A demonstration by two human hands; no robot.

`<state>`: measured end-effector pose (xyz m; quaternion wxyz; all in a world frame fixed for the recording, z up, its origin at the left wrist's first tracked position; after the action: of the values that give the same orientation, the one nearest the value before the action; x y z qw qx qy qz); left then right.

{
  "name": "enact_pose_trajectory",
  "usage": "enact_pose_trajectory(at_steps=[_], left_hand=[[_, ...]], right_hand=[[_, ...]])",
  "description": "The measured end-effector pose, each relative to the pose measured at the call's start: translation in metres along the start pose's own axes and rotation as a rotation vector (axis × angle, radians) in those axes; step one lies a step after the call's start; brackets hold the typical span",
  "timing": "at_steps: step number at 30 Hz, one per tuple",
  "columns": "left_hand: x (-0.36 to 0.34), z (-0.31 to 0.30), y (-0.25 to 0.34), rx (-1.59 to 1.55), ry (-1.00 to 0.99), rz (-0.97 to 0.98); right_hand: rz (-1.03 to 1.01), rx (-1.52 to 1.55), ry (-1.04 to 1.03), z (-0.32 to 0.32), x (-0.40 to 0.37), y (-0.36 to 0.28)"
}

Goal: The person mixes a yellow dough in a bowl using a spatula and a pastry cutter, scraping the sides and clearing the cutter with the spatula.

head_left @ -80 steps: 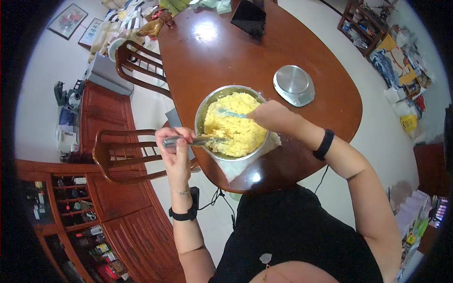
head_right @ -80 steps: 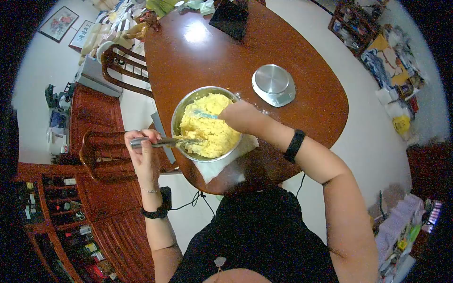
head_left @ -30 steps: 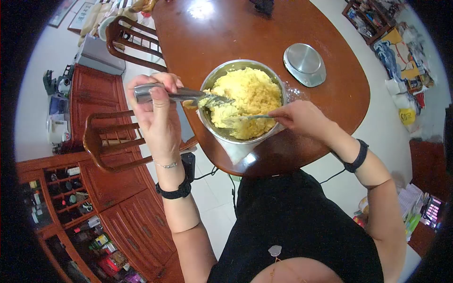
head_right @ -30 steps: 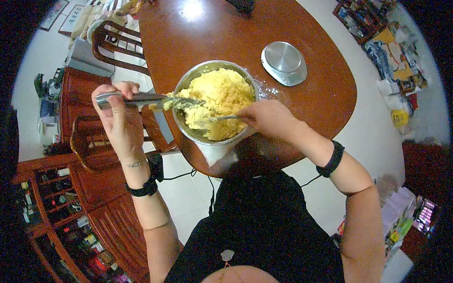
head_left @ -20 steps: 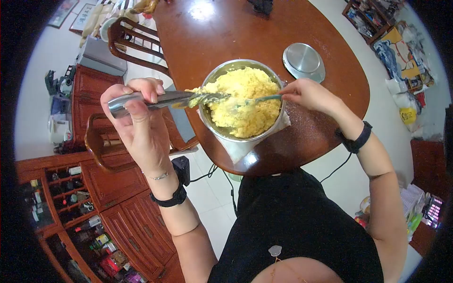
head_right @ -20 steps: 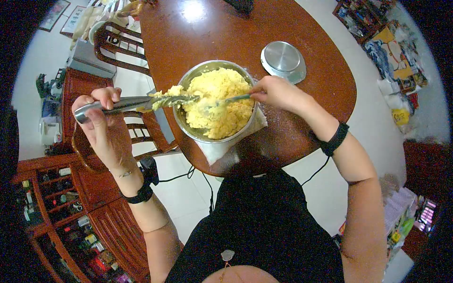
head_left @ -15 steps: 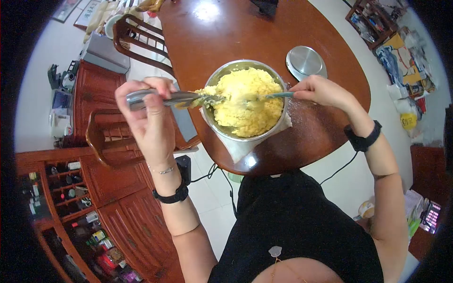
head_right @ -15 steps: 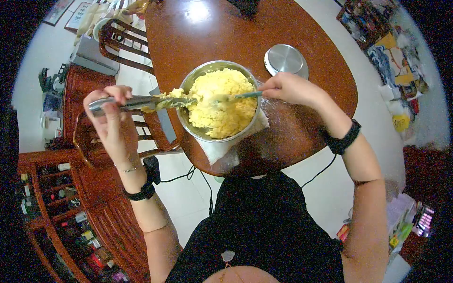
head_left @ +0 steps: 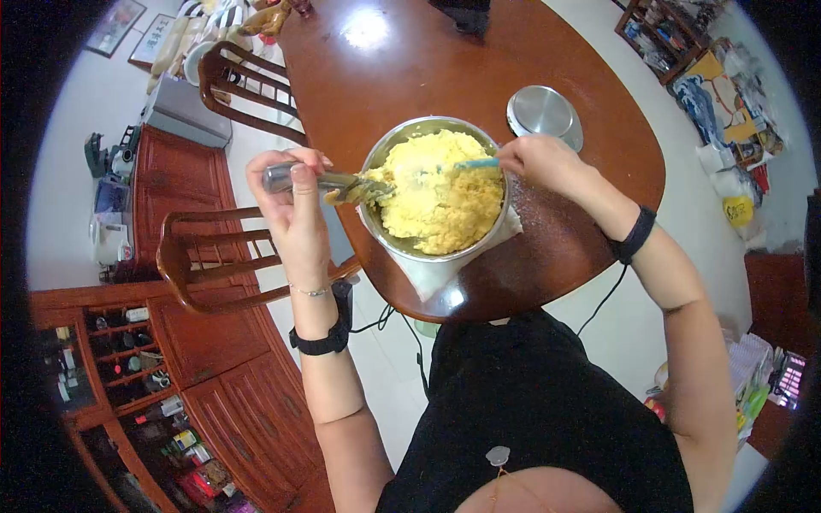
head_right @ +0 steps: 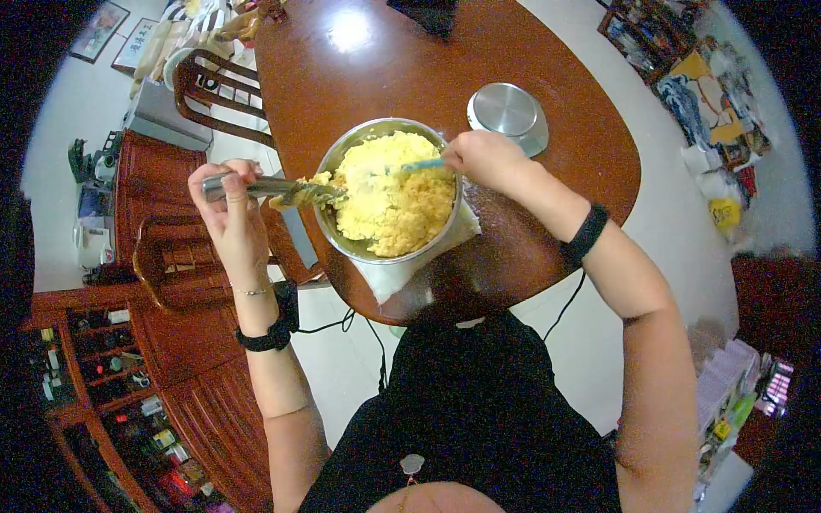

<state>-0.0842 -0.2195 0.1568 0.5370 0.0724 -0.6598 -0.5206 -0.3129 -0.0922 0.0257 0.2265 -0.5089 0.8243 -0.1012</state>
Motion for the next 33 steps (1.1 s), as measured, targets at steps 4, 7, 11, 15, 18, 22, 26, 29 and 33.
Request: enact_pose_trajectory(at_steps=[4, 7, 11, 15, 18, 22, 26, 29, 33], left_hand=[[0.001, 0.002, 0.015, -0.071, 0.007, 0.029], [-0.002, -0.001, 0.028, -0.064, 0.018, 0.026], [-0.004, 0.004, 0.039, -0.041, -0.020, 0.042], [-0.008, 0.007, 0.029, -0.049, -0.011, 0.008], [-0.010, 0.010, 0.024, -0.041, -0.017, -0.005], [-0.014, 0.005, 0.022, -0.065, 0.010, -0.014], [-0.016, -0.001, 0.026, -0.061, 0.022, -0.013], [-0.013, -0.001, 0.031, -0.065, 0.012, -0.006], [-0.007, 0.002, 0.038, -0.029, 0.017, 0.040]], right_hand=[[-0.049, -0.030, -0.005, -0.024, -0.007, 0.000], [-0.153, 0.107, -0.124, -0.037, -0.013, 0.013], [0.181, 0.556, -0.398, -0.027, -0.017, 0.029], [-0.010, 0.088, -0.173, 0.012, 0.013, -0.012], [0.051, 0.052, -0.092, 0.007, 0.022, 0.003], [0.036, -0.039, -0.142, -0.024, 0.013, 0.019], [0.112, 0.009, -0.255, -0.056, -0.005, 0.008], [-0.097, 0.209, -0.247, -0.034, 0.001, -0.009], [-0.004, -0.188, -0.157, -0.021, 0.003, -0.003]])
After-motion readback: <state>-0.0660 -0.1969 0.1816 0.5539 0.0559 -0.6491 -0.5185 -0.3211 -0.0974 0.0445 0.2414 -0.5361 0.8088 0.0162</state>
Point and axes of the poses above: each hand's wrist, its own x-axis towards the middle knuckle, its own z-axis out of the palm, y = z × x, the point moved 10 cm from there along x, towards the middle knuckle, and after that the axes turned 11 degrees about z, right-handed, at the moved point
